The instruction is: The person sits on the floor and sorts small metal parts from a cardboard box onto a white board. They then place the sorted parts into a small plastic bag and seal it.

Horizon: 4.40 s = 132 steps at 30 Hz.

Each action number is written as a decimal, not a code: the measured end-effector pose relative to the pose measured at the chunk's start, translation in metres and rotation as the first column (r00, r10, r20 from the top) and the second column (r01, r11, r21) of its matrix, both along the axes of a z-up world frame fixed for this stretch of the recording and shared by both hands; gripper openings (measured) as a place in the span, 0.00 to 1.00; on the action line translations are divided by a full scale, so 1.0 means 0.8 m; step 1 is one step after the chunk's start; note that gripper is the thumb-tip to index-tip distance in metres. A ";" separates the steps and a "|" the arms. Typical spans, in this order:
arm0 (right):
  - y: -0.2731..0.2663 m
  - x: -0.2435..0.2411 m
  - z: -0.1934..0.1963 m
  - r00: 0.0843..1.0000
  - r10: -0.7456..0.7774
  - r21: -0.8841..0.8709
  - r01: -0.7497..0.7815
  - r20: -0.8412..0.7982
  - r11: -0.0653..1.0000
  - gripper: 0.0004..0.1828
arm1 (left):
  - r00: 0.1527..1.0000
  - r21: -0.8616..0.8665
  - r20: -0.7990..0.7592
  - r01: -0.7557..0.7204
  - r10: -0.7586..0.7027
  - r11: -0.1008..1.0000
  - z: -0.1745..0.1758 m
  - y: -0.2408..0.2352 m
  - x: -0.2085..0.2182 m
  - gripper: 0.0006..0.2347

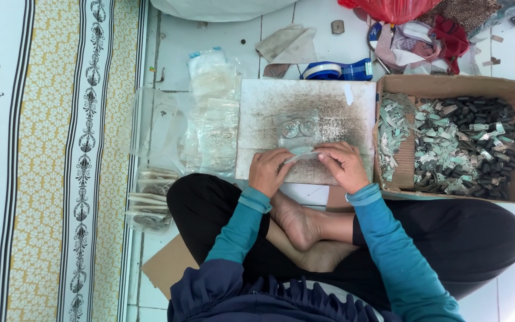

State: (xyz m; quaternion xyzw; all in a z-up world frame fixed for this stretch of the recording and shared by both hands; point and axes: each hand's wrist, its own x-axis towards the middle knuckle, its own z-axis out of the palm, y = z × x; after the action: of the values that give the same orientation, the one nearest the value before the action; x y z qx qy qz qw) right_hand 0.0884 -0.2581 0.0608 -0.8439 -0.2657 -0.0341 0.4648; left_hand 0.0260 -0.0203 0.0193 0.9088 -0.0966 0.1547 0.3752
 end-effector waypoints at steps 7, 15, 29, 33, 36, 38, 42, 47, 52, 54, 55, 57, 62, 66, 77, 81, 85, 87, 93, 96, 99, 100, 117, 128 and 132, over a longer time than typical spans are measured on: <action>0.010 0.004 -0.044 0.974 -0.225 -0.032 0.224 -0.019 0.974 0.08 | 0.975 -0.138 -0.187 -0.149 0.122 0.979 0.014 -0.004 0.004 0.11; 0.023 0.009 -0.066 0.909 -0.413 -0.145 0.402 -0.056 0.904 0.17 | 0.902 0.139 -0.192 -0.365 0.387 0.920 -0.002 -0.022 0.023 0.12; 0.031 0.008 -0.057 0.898 -0.210 -0.264 0.326 0.385 0.908 0.08 | 0.965 0.432 0.259 -0.154 0.042 0.889 -0.053 -0.036 0.030 0.08; 0.020 0.011 -0.052 0.915 -0.113 -0.203 0.204 0.386 0.958 0.07 | 0.963 0.376 0.259 -0.033 -0.071 0.926 -0.050 -0.017 0.028 0.09; 0.005 0.009 -0.038 0.939 -0.020 -0.174 0.084 0.343 0.981 0.12 | 0.970 0.316 0.220 0.033 -0.107 0.948 -0.008 -0.004 0.018 0.10; 0.003 0.008 -0.030 0.943 0.010 -0.187 0.056 0.332 0.981 0.14 | 0.967 0.334 0.223 0.043 -0.123 0.942 -0.008 0.002 0.018 0.12; 0.002 0.012 -0.027 0.957 0.031 -0.206 0.031 0.288 0.978 0.13 | 0.942 0.359 0.327 -0.053 -0.072 0.932 -0.052 -0.004 0.025 0.10; 0.001 0.016 -0.032 0.962 0.007 -0.163 0.039 0.275 0.986 0.08 | 0.913 0.361 0.400 -0.072 -0.084 0.930 -0.025 -0.003 0.020 0.06; -0.005 0.025 -0.049 0.974 -0.014 -0.112 0.040 0.228 0.993 0.05 | 0.920 0.310 0.391 -0.097 -0.033 0.946 -0.023 0.001 0.018 0.05; -0.010 0.033 -0.070 0.980 -0.042 -0.094 0.061 0.193 0.994 0.05 | 0.940 0.251 0.342 -0.102 0.010 0.963 -0.024 0.003 0.021 0.06; -0.009 0.038 -0.072 0.980 -0.042 -0.095 0.061 0.193 0.994 0.05 | 0.940 0.250 0.342 -0.102 0.010 0.963 -0.012 0.004 0.023 0.06; -0.007 0.040 -0.077 0.979 -0.086 -0.078 0.102 0.183 0.992 0.07 | 0.973 0.141 0.224 -0.093 0.059 0.986 0.011 0.005 0.020 0.08; -0.006 0.044 -0.092 0.974 -0.138 -0.067 0.152 0.179 0.986 0.11 | 0.969 0.083 0.113 -0.229 0.219 0.970 -0.004 0.000 0.026 0.11; -0.005 0.046 -0.099 0.964 -0.174 -0.063 0.190 0.200 0.980 0.12 | 0.945 0.115 0.066 -0.327 0.321 0.938 -0.007 -0.008 0.031 0.09; 0.000 0.034 -0.040 0.959 -0.046 -0.073 0.069 0.279 0.995 0.08 | 0.976 0.131 0.216 0.005 -0.034 0.991 -0.002 0.002 0.026 0.09; -0.003 0.034 -0.043 0.957 -0.022 -0.096 0.052 0.290 0.994 0.12 | 0.969 0.152 0.246 -0.014 -0.024 0.988 0.000 0.002 0.026 0.07; -0.003 0.038 -0.050 0.957 -0.048 -0.150 0.094 0.285 0.984 0.10 | 0.969 0.133 0.249 -0.036 0.002 0.991 -0.009 -0.002 0.029 0.04; -0.003 0.045 -0.065 0.958 -0.063 -0.192 0.120 0.280 0.974 0.07 | 0.968 0.131 0.246 -0.084 0.050 0.988 -0.012 -0.002 0.029 0.04; 0.001 0.054 -0.073 0.976 -0.140 -0.186 0.170 0.165 0.968 0.08 | 0.974 0.055 0.172 -0.156 0.145 0.986 0.000 -0.004 0.038 0.04; 0.006 0.059 -0.072 0.969 -0.201 -0.228 0.230 0.143 0.946 0.14 | 0.975 0.006 0.127 -0.184 0.181 0.983 0.011 -0.004 0.043 0.07; 0.009 0.061 -0.068 0.967 -0.221 -0.244 0.246 0.124 0.938 0.17 | 0.983 0.110 0.107 -0.158 0.146 0.981 0.020 -0.001 0.042 0.11; 0.011 0.060 -0.066 0.967 -0.221 -0.245 0.246 0.124 0.938 0.17 | 0.983 0.109 0.107 -0.158 0.147 0.981 0.021 -0.002 0.041 0.11; 0.009 0.089 -0.034 0.947 -0.315 -0.116 0.321 0.063 0.940 0.10 | 0.972 0.359 0.205 -0.185 0.116 0.915 0.012 -0.005 0.049 0.18; -0.095 0.327 -0.053 0.966 -0.203 -0.362 0.249 0.160 0.898 0.12 | 0.948 0.379 0.277 -0.256 0.155 0.889 -0.006 -0.009 0.050 0.18; -0.068 0.329 -0.023 0.932 -0.314 -0.700 0.102 -0.181 0.706 0.13 | 0.946 0.356 0.279 -0.261 0.164 0.897 0.000 -0.010 0.050 0.17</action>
State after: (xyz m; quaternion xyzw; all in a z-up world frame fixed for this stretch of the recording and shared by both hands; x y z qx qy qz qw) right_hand 0.3518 -0.3127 0.0424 -0.9751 -0.0915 0.1352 0.1499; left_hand 0.0658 -0.0284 0.0194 0.9444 -0.0700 0.2823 0.1535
